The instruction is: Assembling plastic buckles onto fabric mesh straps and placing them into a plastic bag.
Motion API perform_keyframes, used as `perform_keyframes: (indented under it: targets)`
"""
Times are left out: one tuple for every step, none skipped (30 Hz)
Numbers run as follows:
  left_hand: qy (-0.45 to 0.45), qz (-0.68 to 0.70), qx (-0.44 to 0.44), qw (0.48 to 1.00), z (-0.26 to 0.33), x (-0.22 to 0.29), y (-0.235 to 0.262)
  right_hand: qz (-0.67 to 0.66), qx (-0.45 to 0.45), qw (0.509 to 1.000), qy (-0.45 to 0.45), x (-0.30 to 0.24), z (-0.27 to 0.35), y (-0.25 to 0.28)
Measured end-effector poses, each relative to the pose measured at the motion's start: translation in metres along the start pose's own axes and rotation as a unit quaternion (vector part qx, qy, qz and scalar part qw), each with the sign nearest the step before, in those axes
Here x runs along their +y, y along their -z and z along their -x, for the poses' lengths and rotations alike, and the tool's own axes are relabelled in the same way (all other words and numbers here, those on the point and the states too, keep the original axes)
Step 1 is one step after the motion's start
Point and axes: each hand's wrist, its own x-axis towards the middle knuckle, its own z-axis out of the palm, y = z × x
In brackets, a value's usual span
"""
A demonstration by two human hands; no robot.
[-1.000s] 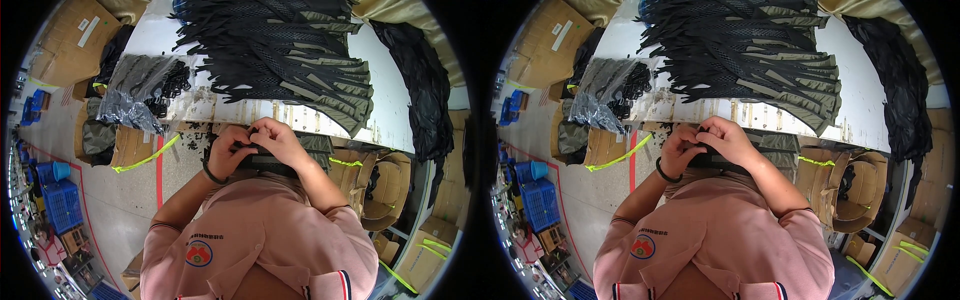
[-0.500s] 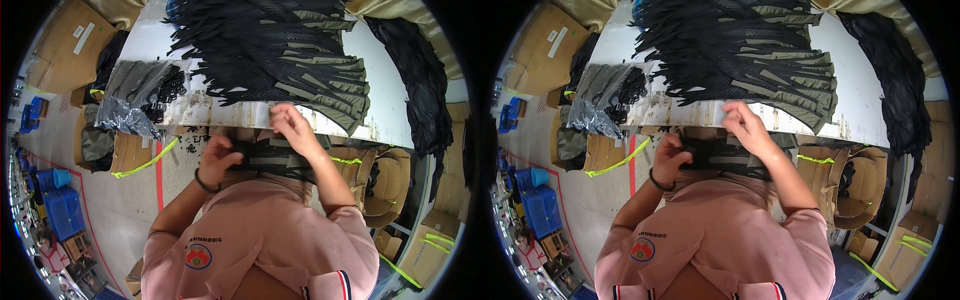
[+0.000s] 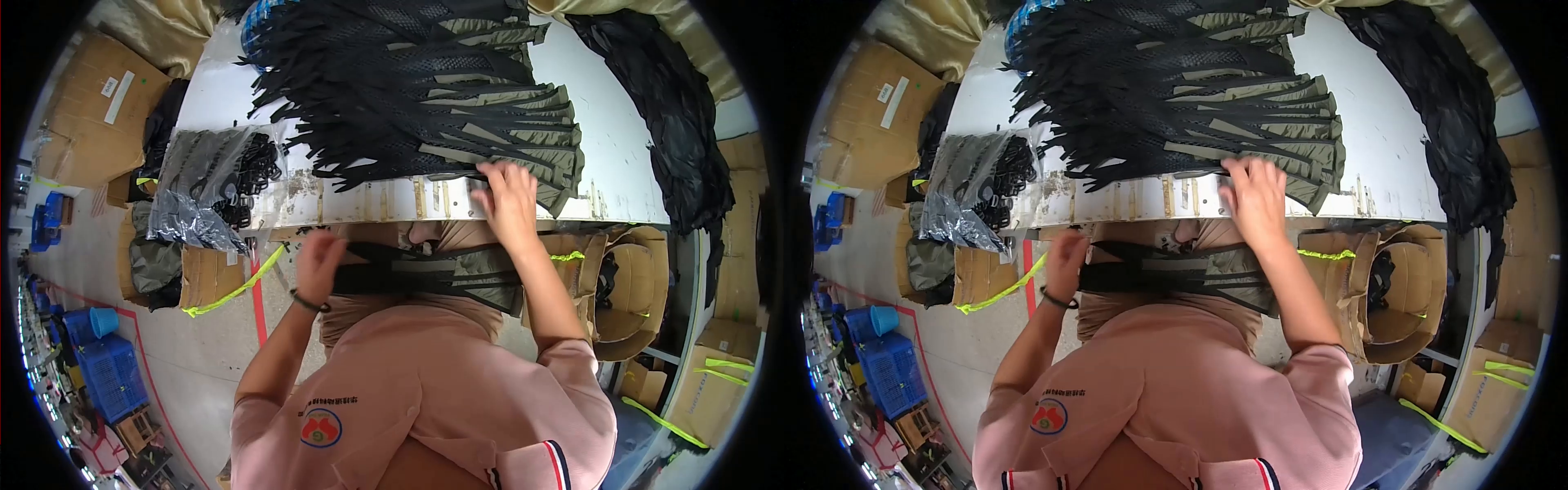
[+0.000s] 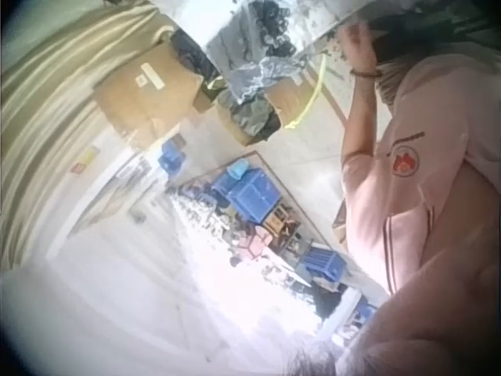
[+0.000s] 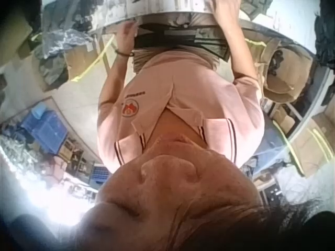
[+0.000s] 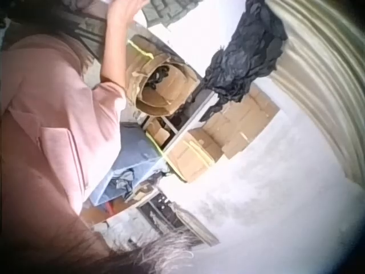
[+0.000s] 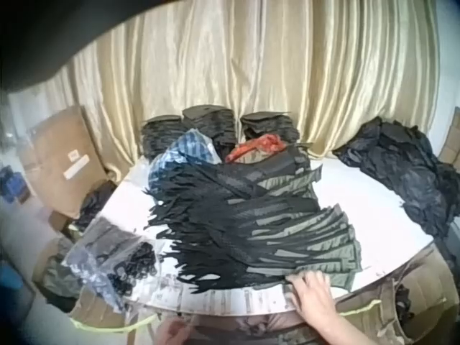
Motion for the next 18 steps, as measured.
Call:
perform_keyframes:
  targets:
    - [0.086, 0.061, -0.098, 0.99, -0.011, 0.016, -0.012, 0.03, -0.004, 0.999, -0.012, 0.009, -0.008, -0.009]
    - [0.171, 0.12, -0.193, 0.959, -0.018, 0.027, -0.022, 0.042, -0.02, 0.999, -0.012, 0.016, -0.012, -0.015]
    - [0.179, 0.16, -0.241, 0.94, -0.023, 0.028, -0.032, 0.053, -0.034, 0.998, -0.01, 0.021, -0.016, -0.019]
    - [0.189, 0.201, -0.285, 0.918, -0.027, 0.029, -0.041, 0.049, -0.031, 0.998, -0.003, 0.02, -0.019, -0.016]
    - [0.186, 0.2, -0.278, 0.921, -0.03, 0.032, -0.049, -0.048, -0.072, 0.996, -0.02, 0.016, -0.019, -0.008]
    - [0.211, 0.283, -0.267, 0.897, -0.033, 0.037, -0.057, -0.143, -0.115, 0.982, -0.041, 0.011, -0.015, 0.001]
    - [0.234, 0.363, -0.251, 0.866, -0.035, 0.039, -0.061, -0.206, -0.16, 0.962, -0.082, 0.003, -0.011, 0.011]
    - [0.216, 0.441, -0.256, 0.833, -0.038, 0.036, -0.062, -0.292, -0.191, 0.931, -0.109, -0.003, -0.006, 0.02]
    - [0.194, 0.516, -0.262, 0.792, -0.042, 0.033, -0.063, -0.374, -0.219, 0.891, -0.135, -0.006, 0.0, 0.028]
    - [0.165, 0.547, -0.279, 0.772, -0.048, 0.032, -0.06, -0.374, -0.221, 0.891, -0.134, -0.003, 0.009, 0.03]
    - [0.189, 0.575, -0.229, 0.762, -0.05, 0.032, -0.058, -0.417, -0.269, 0.851, -0.173, 0.004, 0.018, 0.03]
    - [0.174, 0.57, -0.211, 0.775, -0.052, 0.021, -0.052, -0.458, -0.315, 0.805, -0.209, 0.01, 0.026, 0.031]
    - [0.161, 0.566, -0.195, 0.785, -0.054, 0.014, -0.044, -0.457, -0.317, 0.804, -0.21, 0.018, 0.037, 0.03]
    - [0.162, 0.567, -0.193, 0.784, -0.054, 0.009, -0.036, -0.434, -0.361, 0.796, -0.219, 0.026, 0.047, 0.028]
    - [0.159, 0.526, -0.138, 0.824, -0.053, 0.011, -0.029, -0.41, -0.405, 0.784, -0.23, 0.032, 0.056, 0.029]
    - [0.156, 0.482, -0.083, 0.858, -0.051, 0.013, -0.022, -0.323, -0.436, 0.815, -0.203, 0.036, 0.063, 0.032]
    - [0.159, 0.482, -0.082, 0.857, -0.049, 0.012, -0.016, -0.324, -0.439, 0.813, -0.206, 0.036, 0.066, 0.03]
    - [0.157, 0.436, -0.071, 0.883, -0.045, 0.013, -0.01, -0.225, -0.472, 0.832, -0.187, 0.034, 0.069, 0.029]
